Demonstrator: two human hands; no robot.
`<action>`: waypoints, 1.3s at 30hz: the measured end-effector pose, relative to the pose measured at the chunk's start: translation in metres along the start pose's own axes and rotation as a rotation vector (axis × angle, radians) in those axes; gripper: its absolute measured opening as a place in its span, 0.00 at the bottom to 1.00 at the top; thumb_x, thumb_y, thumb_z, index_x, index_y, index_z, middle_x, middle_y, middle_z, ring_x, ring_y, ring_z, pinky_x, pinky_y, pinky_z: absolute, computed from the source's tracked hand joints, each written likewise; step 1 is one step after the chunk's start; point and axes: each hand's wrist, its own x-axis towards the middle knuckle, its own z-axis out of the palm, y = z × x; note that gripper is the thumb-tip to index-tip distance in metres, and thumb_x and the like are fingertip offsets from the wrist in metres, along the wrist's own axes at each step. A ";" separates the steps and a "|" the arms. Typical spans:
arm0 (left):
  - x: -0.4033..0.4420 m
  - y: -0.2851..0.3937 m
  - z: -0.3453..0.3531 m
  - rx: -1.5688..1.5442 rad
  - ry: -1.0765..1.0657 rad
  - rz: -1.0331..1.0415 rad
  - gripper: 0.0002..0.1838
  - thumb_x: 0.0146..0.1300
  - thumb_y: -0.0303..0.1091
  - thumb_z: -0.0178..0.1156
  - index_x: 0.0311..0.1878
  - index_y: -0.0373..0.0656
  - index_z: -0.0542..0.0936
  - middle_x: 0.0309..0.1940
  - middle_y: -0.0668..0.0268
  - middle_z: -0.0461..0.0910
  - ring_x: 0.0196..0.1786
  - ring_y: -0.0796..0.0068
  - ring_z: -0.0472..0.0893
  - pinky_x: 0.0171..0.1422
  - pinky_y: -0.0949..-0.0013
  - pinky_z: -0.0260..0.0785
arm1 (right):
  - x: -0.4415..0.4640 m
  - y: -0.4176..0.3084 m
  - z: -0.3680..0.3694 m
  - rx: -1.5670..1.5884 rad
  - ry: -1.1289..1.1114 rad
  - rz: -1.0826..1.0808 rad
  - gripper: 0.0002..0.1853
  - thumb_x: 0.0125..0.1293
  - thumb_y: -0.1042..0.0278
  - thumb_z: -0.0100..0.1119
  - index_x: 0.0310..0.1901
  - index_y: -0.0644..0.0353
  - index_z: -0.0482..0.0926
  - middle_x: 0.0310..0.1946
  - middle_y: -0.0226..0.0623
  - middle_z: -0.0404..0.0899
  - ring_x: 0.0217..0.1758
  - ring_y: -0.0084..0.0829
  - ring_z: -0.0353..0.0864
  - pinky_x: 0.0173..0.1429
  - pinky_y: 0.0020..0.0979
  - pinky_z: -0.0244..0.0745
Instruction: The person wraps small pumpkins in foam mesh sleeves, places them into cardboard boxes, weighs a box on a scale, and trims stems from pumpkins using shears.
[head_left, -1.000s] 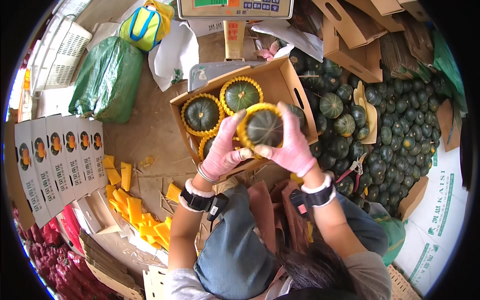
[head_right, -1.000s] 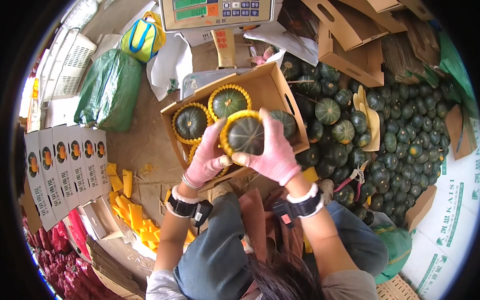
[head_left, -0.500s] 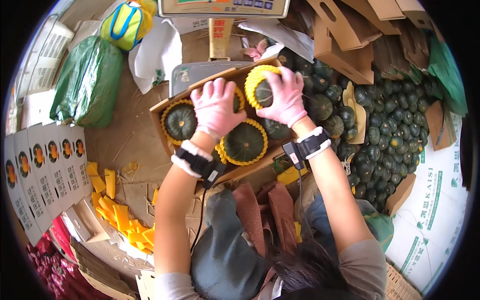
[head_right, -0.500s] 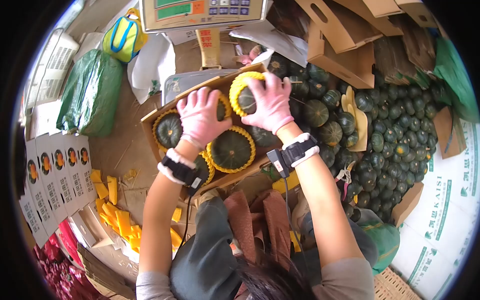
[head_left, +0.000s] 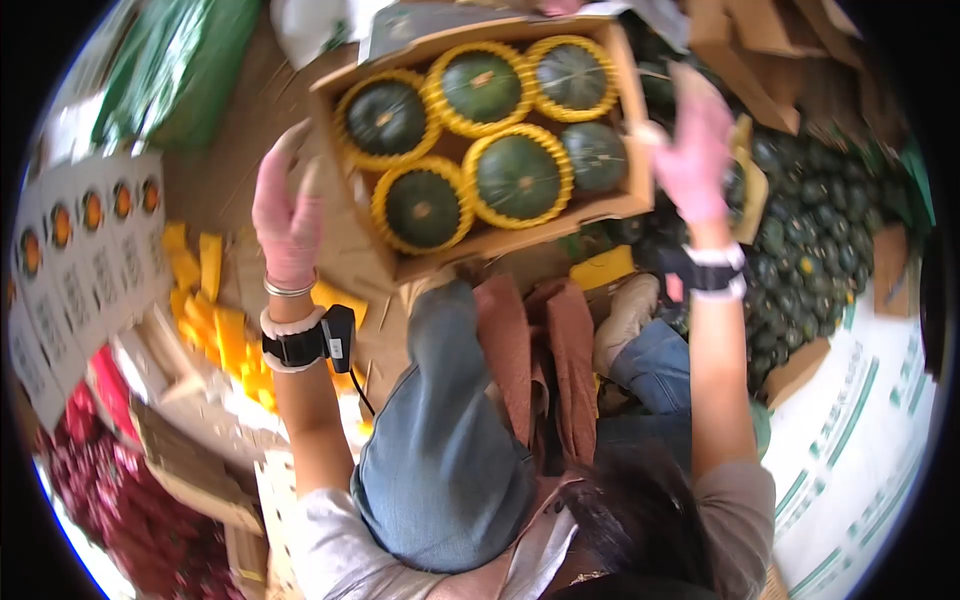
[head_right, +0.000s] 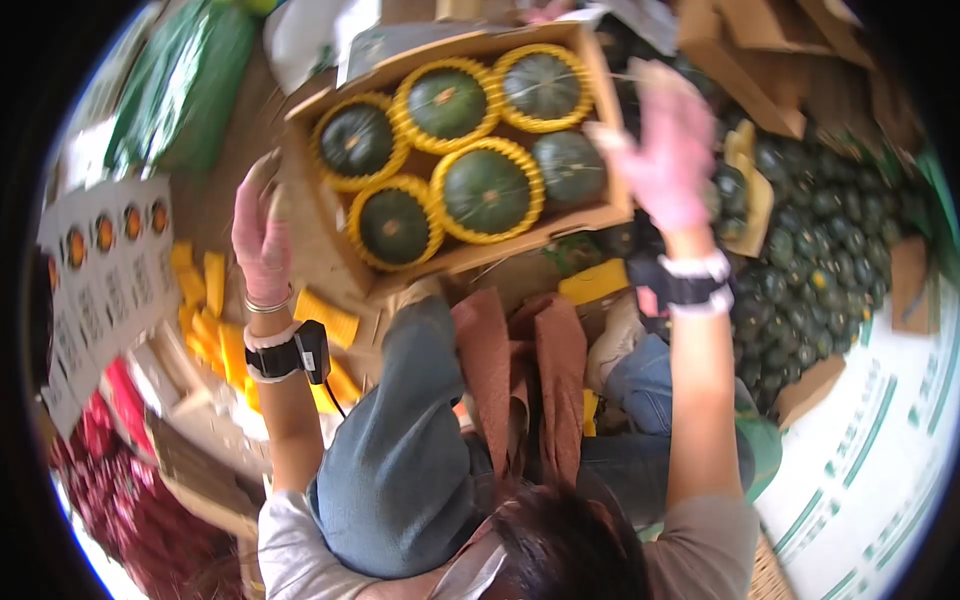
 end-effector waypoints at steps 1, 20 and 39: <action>-0.026 -0.037 -0.037 0.201 0.089 -0.060 0.23 0.59 0.30 0.62 0.58 0.36 0.75 0.54 0.55 0.78 0.60 0.63 0.76 0.64 0.60 0.67 | -0.020 -0.003 -0.012 0.024 0.006 0.212 0.32 0.56 0.57 0.69 0.61 0.62 0.71 0.55 0.46 0.76 0.60 0.44 0.73 0.65 0.40 0.65; -0.046 0.016 0.012 0.616 -0.086 0.261 0.13 0.52 0.33 0.66 0.41 0.44 0.79 0.37 0.59 0.77 0.38 0.58 0.77 0.43 0.59 0.71 | -0.279 -0.056 0.057 0.079 -1.235 0.514 0.17 0.60 0.57 0.56 0.50 0.50 0.75 0.38 0.52 0.81 0.43 0.53 0.81 0.46 0.50 0.76; 0.046 0.042 0.255 0.943 -1.114 0.730 0.43 0.33 0.44 0.74 0.61 0.67 0.71 0.51 0.62 0.73 0.61 0.57 0.71 0.73 0.33 0.37 | -0.229 -0.075 -0.020 0.383 -0.843 0.462 0.11 0.51 0.67 0.60 0.38 0.57 0.78 0.33 0.43 0.80 0.42 0.46 0.78 0.46 0.43 0.74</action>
